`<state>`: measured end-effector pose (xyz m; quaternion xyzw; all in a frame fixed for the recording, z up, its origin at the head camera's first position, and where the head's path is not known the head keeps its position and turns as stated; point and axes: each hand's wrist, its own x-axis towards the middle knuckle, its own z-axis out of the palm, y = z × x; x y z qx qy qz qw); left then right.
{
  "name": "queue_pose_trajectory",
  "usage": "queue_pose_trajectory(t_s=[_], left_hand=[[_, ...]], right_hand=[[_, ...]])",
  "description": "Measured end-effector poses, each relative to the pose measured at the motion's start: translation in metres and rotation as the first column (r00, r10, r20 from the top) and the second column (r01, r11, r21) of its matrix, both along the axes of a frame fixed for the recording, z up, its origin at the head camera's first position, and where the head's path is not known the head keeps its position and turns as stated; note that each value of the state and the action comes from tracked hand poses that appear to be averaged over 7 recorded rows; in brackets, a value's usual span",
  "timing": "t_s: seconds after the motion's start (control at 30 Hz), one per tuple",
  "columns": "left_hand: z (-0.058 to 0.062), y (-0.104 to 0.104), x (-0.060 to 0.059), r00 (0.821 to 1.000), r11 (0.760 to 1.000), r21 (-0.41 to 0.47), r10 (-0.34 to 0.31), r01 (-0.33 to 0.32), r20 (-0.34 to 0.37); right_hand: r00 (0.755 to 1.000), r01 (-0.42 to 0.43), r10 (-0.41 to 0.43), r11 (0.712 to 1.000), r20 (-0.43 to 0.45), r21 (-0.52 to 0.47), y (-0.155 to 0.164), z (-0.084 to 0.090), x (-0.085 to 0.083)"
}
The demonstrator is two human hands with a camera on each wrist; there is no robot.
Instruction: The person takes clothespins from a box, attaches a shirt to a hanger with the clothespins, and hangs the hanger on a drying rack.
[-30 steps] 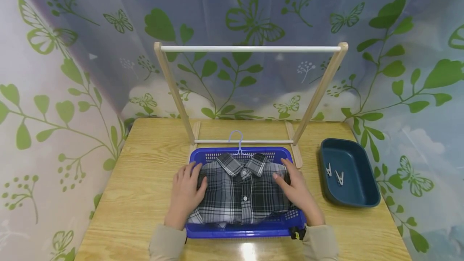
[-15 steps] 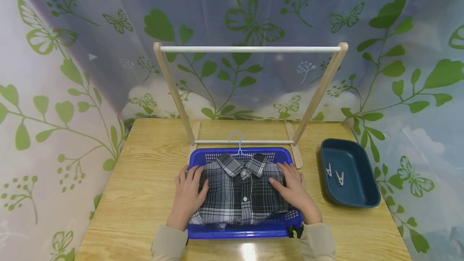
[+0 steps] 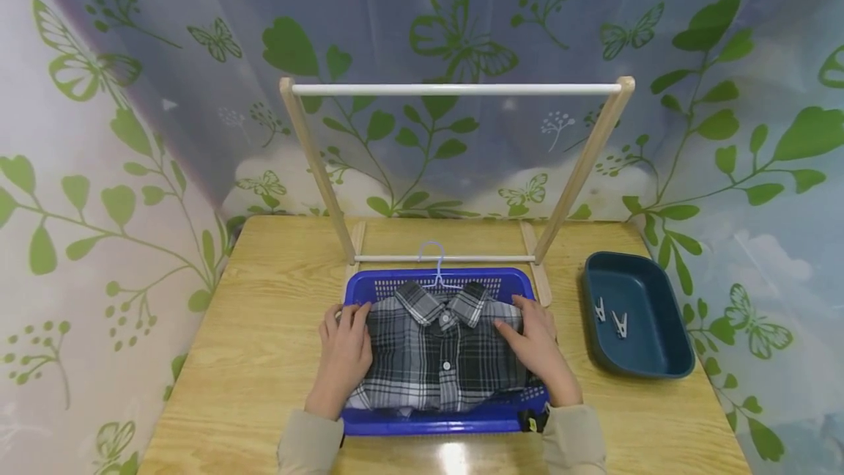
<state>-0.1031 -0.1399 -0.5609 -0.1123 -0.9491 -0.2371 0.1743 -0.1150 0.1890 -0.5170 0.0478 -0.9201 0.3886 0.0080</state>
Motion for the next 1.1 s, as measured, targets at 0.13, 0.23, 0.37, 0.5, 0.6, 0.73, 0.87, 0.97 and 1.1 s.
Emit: queue_pose_trajectory(t_s=[0.13,0.23,0.37,0.5,0.6,0.73,0.87,0.97,1.1], left_hand=[[0.0,0.0,-0.001,1.0,1.0,0.01,0.001,-0.001,0.007],[-0.001,0.0,-0.001,1.0,1.0,0.008,0.006,-0.006,0.009],[0.001,-0.001,-0.002,1.0,1.0,0.022,0.014,-0.014,0.002],[0.003,-0.001,-0.002,0.999,0.997,0.072,0.011,-0.008,-0.036],[0.005,-0.002,-0.002,0.997,0.992,0.126,0.008,0.001,-0.076],[0.008,-0.004,-0.001,0.994,0.983,0.185,0.014,0.005,-0.106],[0.013,-0.005,-0.001,0.991,0.976,0.218,0.017,0.012,-0.132],[0.018,-0.007,-0.002,0.982,0.971,0.237,0.005,0.041,-0.19],[0.026,-0.009,-0.005,0.964,0.965,0.25,-0.014,0.082,-0.264]], right_hand=[[0.999,0.052,-0.052,0.999,0.013,0.012,-0.001,0.001,0.0],[0.996,0.079,-0.08,0.997,0.029,0.019,-0.002,0.002,0.0],[0.995,0.104,-0.104,0.994,-0.003,0.012,-0.002,0.003,0.0],[0.989,0.145,-0.145,0.989,-0.026,-0.015,-0.002,0.004,0.0],[0.983,0.178,-0.179,0.983,-0.027,-0.041,-0.002,0.005,0.001],[0.98,0.196,-0.198,0.978,-0.02,-0.071,-0.001,0.007,0.002],[0.98,0.197,-0.199,0.976,-0.017,-0.093,-0.001,0.012,0.004],[0.98,0.193,-0.197,0.976,-0.026,-0.101,-0.001,0.016,0.007],[0.981,0.185,-0.191,0.974,-0.04,-0.132,0.0,0.023,0.01]])
